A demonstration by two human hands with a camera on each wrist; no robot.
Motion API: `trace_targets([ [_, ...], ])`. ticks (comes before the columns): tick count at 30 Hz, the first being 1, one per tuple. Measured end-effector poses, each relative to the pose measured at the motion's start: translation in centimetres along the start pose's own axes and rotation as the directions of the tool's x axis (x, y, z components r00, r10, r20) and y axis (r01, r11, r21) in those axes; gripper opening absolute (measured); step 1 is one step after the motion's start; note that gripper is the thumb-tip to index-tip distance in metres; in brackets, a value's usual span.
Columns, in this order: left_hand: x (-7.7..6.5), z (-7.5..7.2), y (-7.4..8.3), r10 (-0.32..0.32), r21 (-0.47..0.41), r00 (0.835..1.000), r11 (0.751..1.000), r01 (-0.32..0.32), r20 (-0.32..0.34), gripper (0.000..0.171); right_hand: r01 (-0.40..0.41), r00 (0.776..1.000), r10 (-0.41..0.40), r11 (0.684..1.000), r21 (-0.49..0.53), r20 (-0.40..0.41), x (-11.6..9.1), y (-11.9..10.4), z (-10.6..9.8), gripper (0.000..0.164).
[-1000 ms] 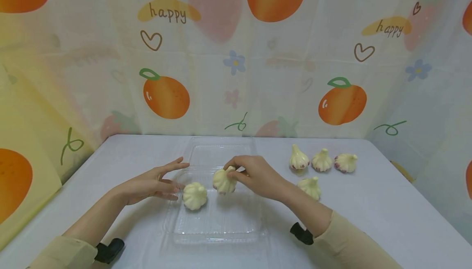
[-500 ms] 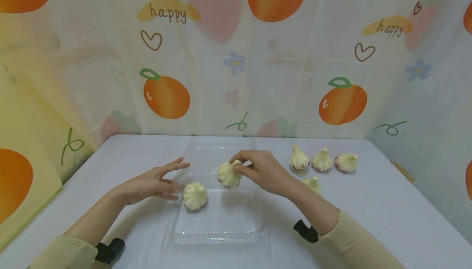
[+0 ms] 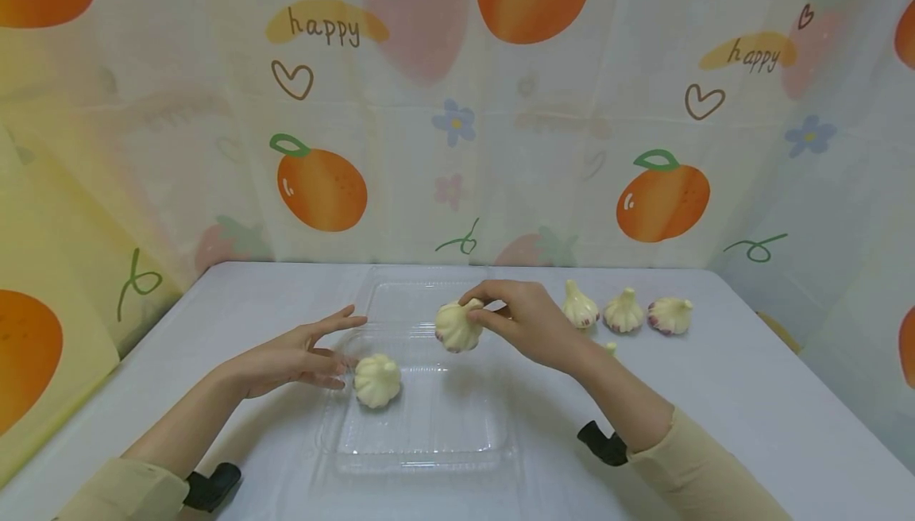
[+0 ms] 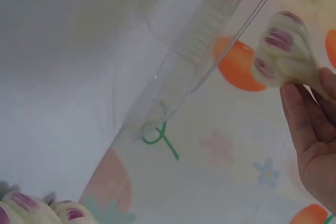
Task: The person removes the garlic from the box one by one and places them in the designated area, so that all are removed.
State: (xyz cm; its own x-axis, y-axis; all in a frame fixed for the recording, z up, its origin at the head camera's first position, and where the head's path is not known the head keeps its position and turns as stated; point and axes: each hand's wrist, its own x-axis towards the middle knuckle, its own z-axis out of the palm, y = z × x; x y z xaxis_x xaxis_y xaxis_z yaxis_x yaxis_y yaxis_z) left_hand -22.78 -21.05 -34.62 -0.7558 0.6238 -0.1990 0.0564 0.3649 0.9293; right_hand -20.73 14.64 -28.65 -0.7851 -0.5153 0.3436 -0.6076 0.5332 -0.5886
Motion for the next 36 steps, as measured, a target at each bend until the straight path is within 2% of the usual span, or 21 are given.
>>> trace_targets([
  [11,-0.1,0.1,0.2,0.003,-0.008,1.000,1.000,-0.003,0.003,0.075,-0.037,0.999,0.037,0.999,0.001,-0.027,-0.5,0.4,-1.2,0.017],
  [24,-0.1,0.1,0.2,0.000,0.002,1.000,1.000,0.000,-0.004,0.075,-0.046,0.994,0.043,0.999,-0.029,-0.105,-1.1,1.4,-3.6,0.017],
  [36,-0.1,0.1,0.3,0.001,-0.002,1.000,1.000,-0.001,0.001,0.076,-0.084,0.992,0.077,0.995,-0.057,-0.104,-2.0,2.4,-6.4,0.016],
])
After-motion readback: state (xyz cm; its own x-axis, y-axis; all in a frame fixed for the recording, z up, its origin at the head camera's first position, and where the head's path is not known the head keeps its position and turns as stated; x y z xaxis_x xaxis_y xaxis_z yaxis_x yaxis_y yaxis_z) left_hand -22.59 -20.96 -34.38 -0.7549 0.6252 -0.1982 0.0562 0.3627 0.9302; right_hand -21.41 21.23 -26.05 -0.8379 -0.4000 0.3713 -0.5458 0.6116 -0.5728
